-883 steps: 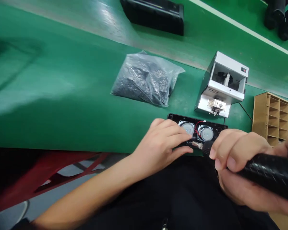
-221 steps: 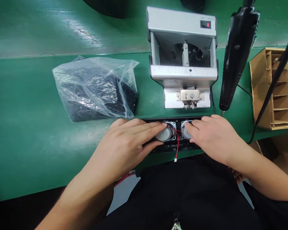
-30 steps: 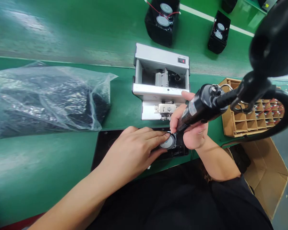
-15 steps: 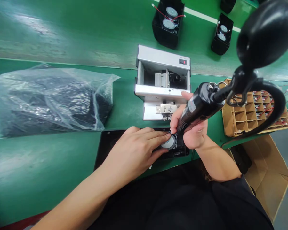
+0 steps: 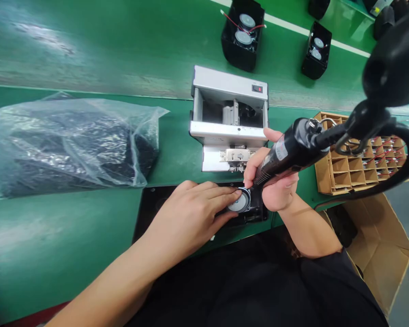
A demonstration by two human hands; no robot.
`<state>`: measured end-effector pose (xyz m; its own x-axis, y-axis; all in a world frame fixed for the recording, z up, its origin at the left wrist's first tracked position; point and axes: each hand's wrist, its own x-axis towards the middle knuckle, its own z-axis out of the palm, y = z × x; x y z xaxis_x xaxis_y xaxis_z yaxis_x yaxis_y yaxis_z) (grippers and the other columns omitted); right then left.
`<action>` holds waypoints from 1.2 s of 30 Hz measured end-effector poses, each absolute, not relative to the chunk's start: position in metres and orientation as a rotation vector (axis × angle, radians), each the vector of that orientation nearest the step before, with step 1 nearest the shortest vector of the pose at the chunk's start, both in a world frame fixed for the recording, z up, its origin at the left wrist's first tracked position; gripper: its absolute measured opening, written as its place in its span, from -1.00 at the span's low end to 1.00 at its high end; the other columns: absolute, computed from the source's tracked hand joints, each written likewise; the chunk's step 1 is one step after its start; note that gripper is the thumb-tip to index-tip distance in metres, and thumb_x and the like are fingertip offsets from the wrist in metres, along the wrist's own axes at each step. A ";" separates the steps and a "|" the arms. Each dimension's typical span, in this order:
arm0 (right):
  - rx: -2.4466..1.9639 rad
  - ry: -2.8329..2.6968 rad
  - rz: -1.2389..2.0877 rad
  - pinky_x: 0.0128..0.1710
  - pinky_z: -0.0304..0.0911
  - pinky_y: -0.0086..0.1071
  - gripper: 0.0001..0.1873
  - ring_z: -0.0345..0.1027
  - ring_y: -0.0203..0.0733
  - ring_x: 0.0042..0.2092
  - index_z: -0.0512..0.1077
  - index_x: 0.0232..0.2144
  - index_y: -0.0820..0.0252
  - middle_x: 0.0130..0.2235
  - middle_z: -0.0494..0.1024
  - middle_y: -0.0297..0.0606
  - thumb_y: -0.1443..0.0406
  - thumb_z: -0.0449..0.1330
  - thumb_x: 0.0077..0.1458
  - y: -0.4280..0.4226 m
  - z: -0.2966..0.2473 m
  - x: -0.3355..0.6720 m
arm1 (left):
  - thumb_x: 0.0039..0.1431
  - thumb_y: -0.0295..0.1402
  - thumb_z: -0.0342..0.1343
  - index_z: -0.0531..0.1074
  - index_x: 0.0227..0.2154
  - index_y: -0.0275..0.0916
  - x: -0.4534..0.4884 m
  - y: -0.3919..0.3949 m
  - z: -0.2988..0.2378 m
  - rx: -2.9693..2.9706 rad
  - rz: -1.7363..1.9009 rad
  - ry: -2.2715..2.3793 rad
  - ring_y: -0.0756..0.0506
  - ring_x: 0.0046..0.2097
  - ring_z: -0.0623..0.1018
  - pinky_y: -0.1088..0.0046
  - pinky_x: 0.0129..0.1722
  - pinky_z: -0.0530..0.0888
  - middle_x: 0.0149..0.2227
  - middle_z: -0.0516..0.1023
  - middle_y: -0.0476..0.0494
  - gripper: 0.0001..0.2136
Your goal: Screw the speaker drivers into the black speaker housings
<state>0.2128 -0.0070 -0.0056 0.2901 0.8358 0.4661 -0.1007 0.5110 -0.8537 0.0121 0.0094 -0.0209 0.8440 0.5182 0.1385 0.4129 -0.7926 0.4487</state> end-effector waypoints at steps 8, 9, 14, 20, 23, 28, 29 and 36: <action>-0.813 -1.080 0.763 -0.71 0.33 -0.38 -0.28 0.30 -0.28 -0.66 0.37 0.23 -0.04 -0.47 0.56 -0.51 -0.36 0.06 0.36 -0.007 -0.007 0.211 | 0.39 -0.36 0.40 0.71 0.05 -0.21 0.012 0.009 -0.022 2.627 0.347 0.703 -0.23 -0.12 0.70 0.20 -0.23 0.24 0.00 0.83 -0.10 -0.78; -0.798 -1.088 0.766 -0.71 0.33 -0.38 -0.29 0.30 -0.28 -0.66 0.37 0.23 -0.05 -0.46 0.56 -0.51 -0.35 0.08 0.36 -0.007 -0.008 0.210 | 0.39 -0.36 0.39 0.71 0.05 -0.20 0.012 0.009 -0.021 2.626 0.339 0.709 -0.23 -0.12 0.70 0.20 -0.23 0.24 0.00 0.83 -0.10 -0.78; -0.793 -1.091 0.755 -0.69 0.30 -0.38 -0.26 0.29 -0.28 -0.66 0.38 0.25 -0.03 -0.47 0.55 -0.49 -0.36 0.06 0.36 -0.005 -0.010 0.207 | 0.38 -0.36 0.40 0.71 0.06 -0.20 0.013 0.009 -0.020 2.615 0.307 0.708 -0.23 -0.10 0.70 0.18 -0.23 0.26 0.01 0.83 -0.09 -0.76; -0.812 -1.165 0.776 -0.64 0.34 -0.36 -0.22 0.31 -0.25 -0.63 0.44 0.20 0.01 -0.48 0.56 -0.42 -0.39 0.07 0.32 -0.010 -0.020 0.209 | 0.43 -0.36 0.33 0.70 0.09 -0.19 0.013 0.011 -0.019 2.599 0.261 0.707 -0.25 -0.07 0.71 0.19 -0.22 0.26 0.04 0.82 -0.17 -0.76; -0.781 -1.198 0.791 -0.66 0.28 -0.38 -0.22 0.29 -0.26 -0.65 0.48 0.16 0.01 -0.51 0.55 -0.42 -0.40 0.09 0.30 -0.011 -0.026 0.208 | 0.42 -0.36 0.32 0.70 0.08 -0.18 0.015 0.013 -0.017 2.582 0.229 0.704 -0.26 -0.07 0.71 0.21 -0.24 0.24 0.01 0.82 -0.17 -0.76; -0.770 -1.223 0.801 -0.70 0.16 -0.38 -0.21 0.21 -0.25 -0.69 0.53 0.01 0.00 -0.60 0.44 -0.48 -0.46 0.06 0.24 -0.010 -0.029 0.204 | 0.37 -0.39 0.36 0.70 -0.02 -0.16 0.019 0.015 -0.010 2.561 0.142 0.718 -0.27 -0.07 0.71 0.23 -0.24 0.23 -0.09 0.81 -0.14 -0.83; -0.776 -1.228 0.805 -0.69 0.18 -0.37 -0.21 0.22 -0.23 -0.68 0.53 0.00 0.00 -0.61 0.44 -0.47 -0.46 0.05 0.24 -0.011 -0.029 0.204 | 0.36 -0.40 0.36 0.70 -0.04 -0.15 0.020 0.015 -0.009 2.560 0.128 0.728 -0.27 -0.07 0.70 0.24 -0.23 0.23 -0.10 0.81 -0.13 -0.84; -0.803 -1.218 0.791 -0.66 0.25 -0.38 -0.21 0.27 -0.25 -0.67 0.50 0.01 0.00 -0.59 0.51 -0.46 -0.46 0.17 0.17 -0.016 -0.040 0.209 | 0.37 -0.39 0.35 0.70 -0.05 -0.15 0.025 0.011 -0.005 2.558 0.052 0.779 -0.25 -0.07 0.71 0.21 -0.21 0.26 -0.10 0.81 -0.12 -0.85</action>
<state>0.2089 -0.0160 -0.0395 0.1663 0.8613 0.4801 -0.0880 0.4979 -0.8628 0.0246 0.0113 -0.0050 0.8389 0.5358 -0.0960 0.5183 -0.7323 0.4418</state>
